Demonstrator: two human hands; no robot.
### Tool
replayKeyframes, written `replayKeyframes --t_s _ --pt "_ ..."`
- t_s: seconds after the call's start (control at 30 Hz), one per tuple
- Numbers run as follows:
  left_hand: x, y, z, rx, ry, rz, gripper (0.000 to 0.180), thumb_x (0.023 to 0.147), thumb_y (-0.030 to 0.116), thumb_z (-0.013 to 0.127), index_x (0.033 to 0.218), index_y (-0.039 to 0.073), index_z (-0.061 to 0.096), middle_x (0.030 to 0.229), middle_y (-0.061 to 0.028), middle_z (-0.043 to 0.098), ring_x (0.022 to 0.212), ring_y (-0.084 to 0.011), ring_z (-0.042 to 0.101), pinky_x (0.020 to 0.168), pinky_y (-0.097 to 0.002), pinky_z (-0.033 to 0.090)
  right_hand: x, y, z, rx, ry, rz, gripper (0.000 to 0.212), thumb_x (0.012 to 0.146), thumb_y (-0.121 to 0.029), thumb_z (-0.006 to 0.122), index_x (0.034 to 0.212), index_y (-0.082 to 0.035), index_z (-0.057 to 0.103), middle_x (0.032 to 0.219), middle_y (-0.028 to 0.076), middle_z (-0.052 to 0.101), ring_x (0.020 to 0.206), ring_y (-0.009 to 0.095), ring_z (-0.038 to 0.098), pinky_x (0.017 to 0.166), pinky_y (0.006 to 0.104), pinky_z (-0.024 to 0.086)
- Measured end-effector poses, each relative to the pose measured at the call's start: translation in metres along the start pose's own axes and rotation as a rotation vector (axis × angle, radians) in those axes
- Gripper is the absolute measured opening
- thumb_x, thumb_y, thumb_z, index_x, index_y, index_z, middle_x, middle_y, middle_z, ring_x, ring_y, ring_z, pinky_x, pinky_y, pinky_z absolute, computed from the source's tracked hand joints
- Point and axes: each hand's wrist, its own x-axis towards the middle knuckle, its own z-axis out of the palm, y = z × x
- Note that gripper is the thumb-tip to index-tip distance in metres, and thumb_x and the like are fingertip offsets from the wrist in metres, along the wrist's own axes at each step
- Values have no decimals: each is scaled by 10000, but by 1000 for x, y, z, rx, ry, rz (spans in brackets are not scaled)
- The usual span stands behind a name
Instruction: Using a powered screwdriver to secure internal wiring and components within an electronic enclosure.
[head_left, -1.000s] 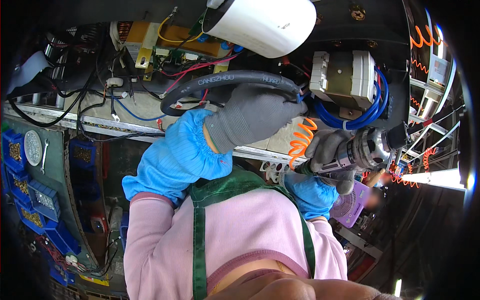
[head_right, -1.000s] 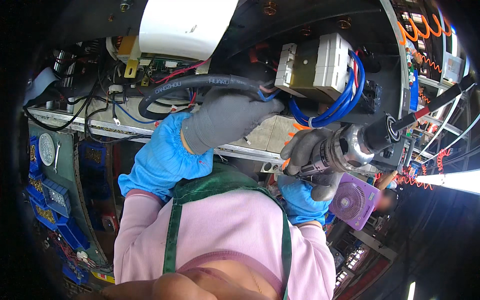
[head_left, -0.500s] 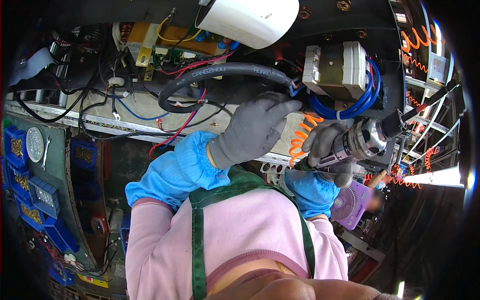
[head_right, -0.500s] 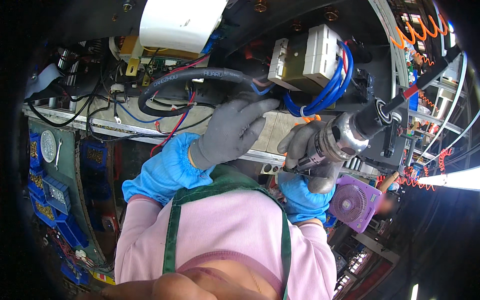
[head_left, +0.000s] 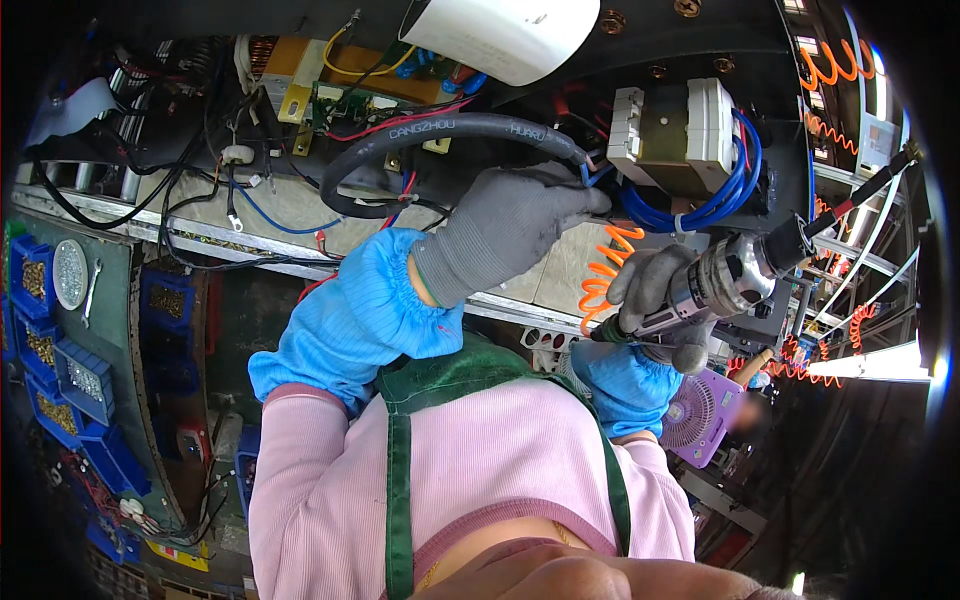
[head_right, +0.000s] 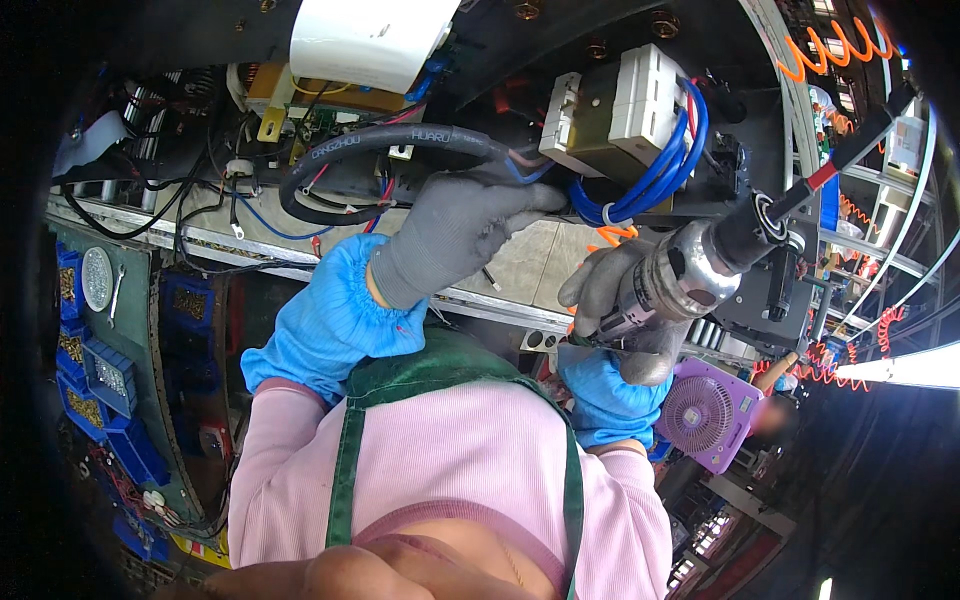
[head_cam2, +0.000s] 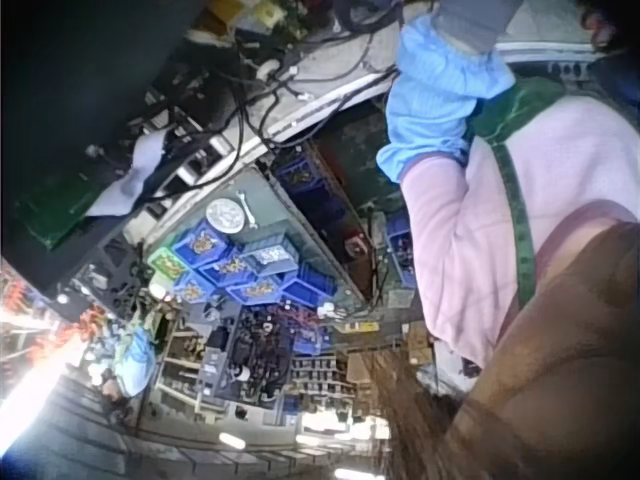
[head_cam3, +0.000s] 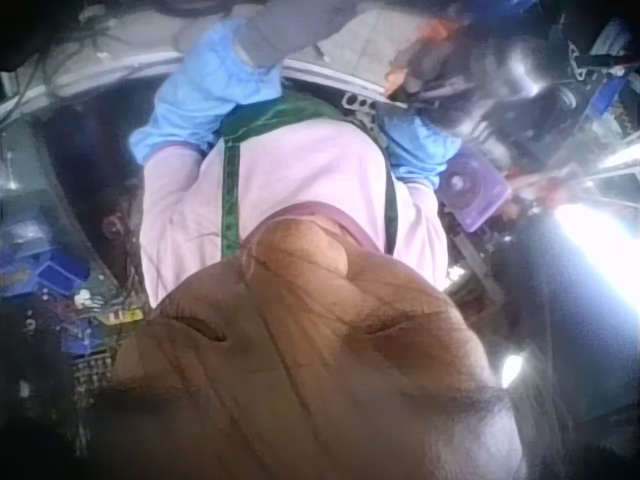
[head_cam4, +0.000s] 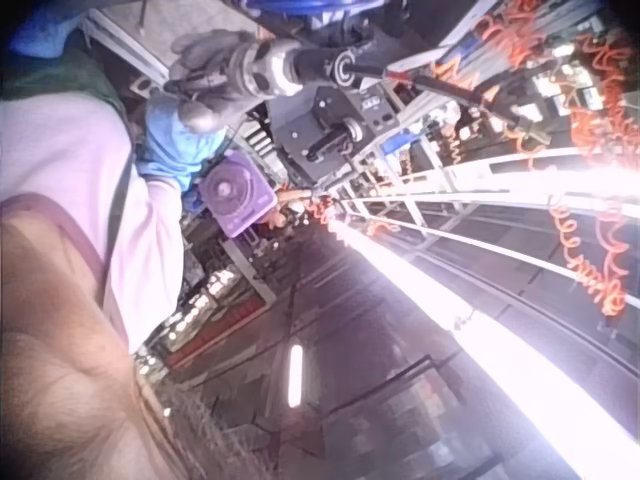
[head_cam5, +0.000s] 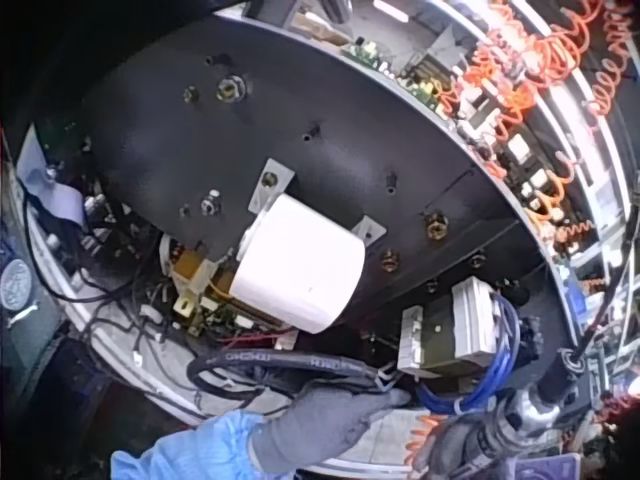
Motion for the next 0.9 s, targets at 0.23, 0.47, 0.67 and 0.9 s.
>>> replayKeyframes --t_s 0.23,0.47,0.67,0.9 --pt "11 -6 -3 201 35 162 221 805 177 582 1000 212 680 915 -61 607 847 -223 619 725 -332 520 0 -5 13 -29 61 38 373 850 -413 555 919 -46 549 556 100 497 441 196 488 520 348 488" --pt "9 -16 9 357 159 261 274 728 121 637 987 201 675 952 -55 575 974 -238 544 728 -365 480 8 -2 -21 19 -317 41 525 703 -440 768 988 -54 557 764 84 582 639 181 648 700 370 537" --pt "6 -22 23 255 172 209 234 750 162 654 982 188 669 1013 -72 583 994 -260 540 779 -387 471 12 1 -27 44 -383 24 595 700 -440 770 1069 -41 526 747 80 579 611 184 648 662 366 542" --pt "3 -25 26 61 181 160 195 748 180 680 941 156 683 1015 -94 592 923 -272 578 770 -373 478 10 2 -24 43 -272 -22 555 704 -428 770 1042 -49 545 743 81 580 598 182 645 652 361 542"
